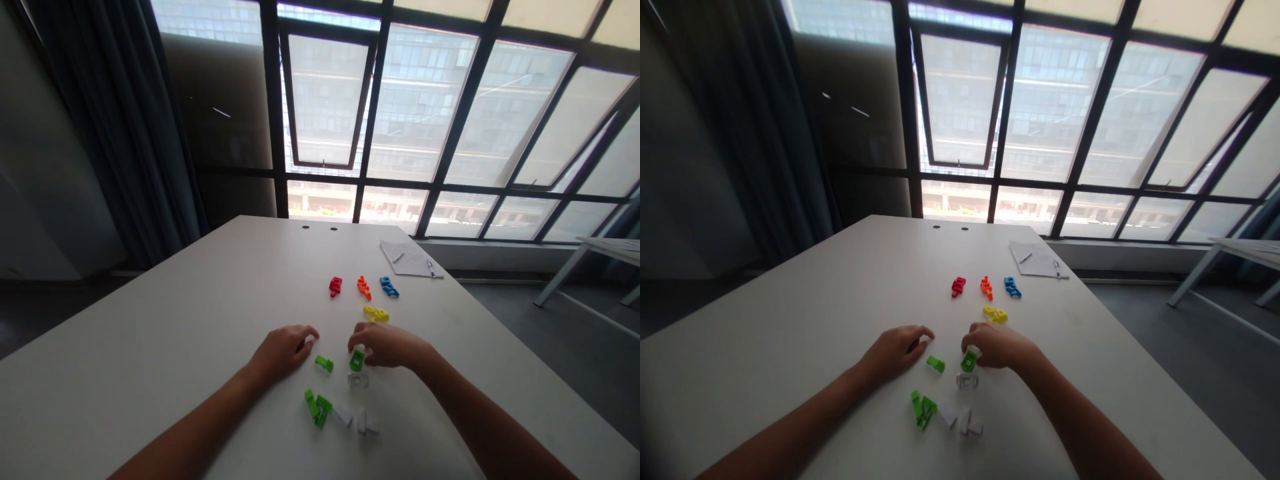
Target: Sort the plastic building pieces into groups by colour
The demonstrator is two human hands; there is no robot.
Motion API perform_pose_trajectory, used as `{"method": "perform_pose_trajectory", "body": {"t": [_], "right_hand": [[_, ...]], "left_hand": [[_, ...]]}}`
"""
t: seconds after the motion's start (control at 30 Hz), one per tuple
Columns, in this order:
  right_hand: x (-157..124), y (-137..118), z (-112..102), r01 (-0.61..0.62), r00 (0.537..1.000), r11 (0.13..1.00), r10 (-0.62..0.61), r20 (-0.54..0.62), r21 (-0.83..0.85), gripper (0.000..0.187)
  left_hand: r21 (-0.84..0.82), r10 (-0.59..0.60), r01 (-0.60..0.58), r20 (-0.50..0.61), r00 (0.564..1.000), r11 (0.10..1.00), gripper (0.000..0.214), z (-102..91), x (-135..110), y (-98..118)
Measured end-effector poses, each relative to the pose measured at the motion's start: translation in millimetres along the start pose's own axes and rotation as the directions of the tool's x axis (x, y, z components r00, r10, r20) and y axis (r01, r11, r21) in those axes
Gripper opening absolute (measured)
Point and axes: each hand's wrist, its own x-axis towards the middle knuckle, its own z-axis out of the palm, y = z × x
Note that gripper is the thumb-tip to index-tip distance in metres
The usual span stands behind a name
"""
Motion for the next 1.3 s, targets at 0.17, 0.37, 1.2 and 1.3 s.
{"method": "perform_pose_trajectory", "body": {"t": [0.17,0.37,1.2,1.3], "right_hand": [[6.6,10.8,3.0,0.000,0.998,1.000,0.000,-0.055,-0.010,0.014],[-2.6,10.8,-6.1,-0.002,1.000,0.993,0.002,0.001,0.116,0.047],[60.0,2.5,18.9,-0.306,0.886,0.946,0.241,-0.396,-0.110,0.027],[68.2,4.4,19.0,-0.316,0.871,0.944,0.250,-0.423,-0.092,0.038]], "left_hand": [[0.004,0.007,-0.007,-0.002,1.000,1.000,0.024,-0.3,0.1,-0.1],[0.001,-0.001,0.001,0.008,1.000,1.000,0.025,0.6,0.5,-0.9],[0.029,0.013,-0.013,0.000,1.000,0.999,0.026,1.4,1.3,0.6],[0.040,0.021,-0.021,0.000,1.000,0.999,0.027,2.5,1.2,-1.1]]}}
